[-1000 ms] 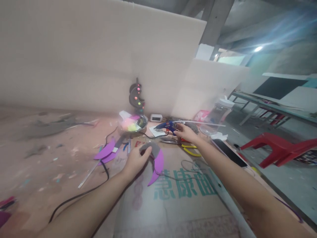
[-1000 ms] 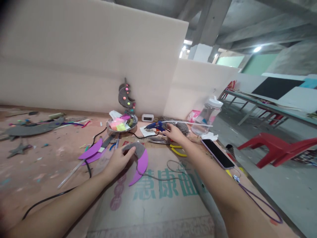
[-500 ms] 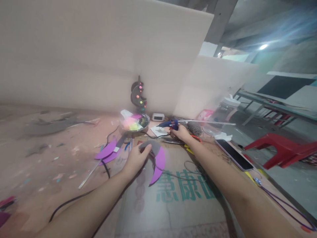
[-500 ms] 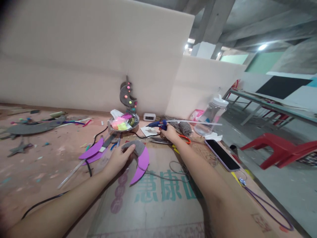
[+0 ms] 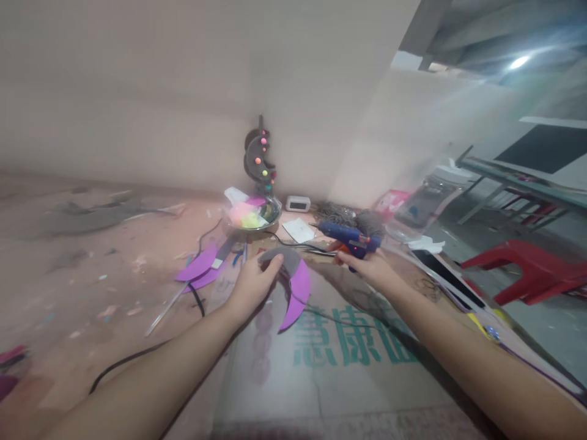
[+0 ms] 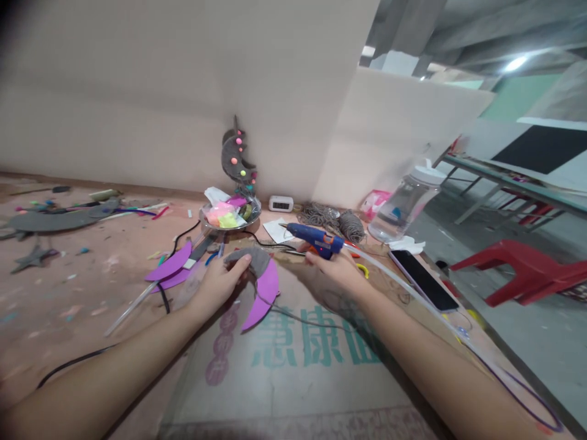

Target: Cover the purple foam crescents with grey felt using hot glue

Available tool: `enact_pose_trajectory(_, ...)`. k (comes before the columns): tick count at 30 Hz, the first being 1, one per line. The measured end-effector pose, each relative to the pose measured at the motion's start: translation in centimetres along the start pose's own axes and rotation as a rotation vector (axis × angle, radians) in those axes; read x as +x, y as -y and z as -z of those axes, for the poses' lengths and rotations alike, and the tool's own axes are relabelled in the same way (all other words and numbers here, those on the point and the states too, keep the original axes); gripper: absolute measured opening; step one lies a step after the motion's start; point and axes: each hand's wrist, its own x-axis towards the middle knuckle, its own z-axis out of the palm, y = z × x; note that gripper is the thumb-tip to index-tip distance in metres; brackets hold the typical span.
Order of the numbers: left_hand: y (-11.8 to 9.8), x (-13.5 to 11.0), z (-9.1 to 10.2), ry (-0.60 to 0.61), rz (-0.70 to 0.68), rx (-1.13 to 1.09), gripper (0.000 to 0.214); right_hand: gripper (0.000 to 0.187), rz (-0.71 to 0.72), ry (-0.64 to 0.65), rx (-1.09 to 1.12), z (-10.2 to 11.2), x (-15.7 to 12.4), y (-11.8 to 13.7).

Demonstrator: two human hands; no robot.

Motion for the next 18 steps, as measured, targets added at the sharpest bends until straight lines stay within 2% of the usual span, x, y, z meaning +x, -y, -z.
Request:
enact_pose_trajectory(4, -0.5, -0.2, 0.0, 0.028, -0.013, 0.024, 0.024, 0.029, -0.289, -0.008, -0.147, -1.6, -2.8, -0.8)
enact_pose_trajectory(6, -0.8, -0.2, 0.1, 0.031, -0.023, 0.041, 0.024, 0.031, -0.345, -0.006, -0.168, -2.2, -3.6, -1.2)
enact_pose_trajectory(12, -0.6, -0.1, 0.4, 0.015, -0.051, 0.109, 0.025, 0.03, -0.051, 0.083, 0.026, -2.8, -4.7, -0.9)
enact_pose_trajectory(18, -0.2, 0.0, 0.5, -0.002, -0.062, 0.127, 0.025, 0.032, -0.088, 0.112, -0.053, -3.1, -4.7, -0.5)
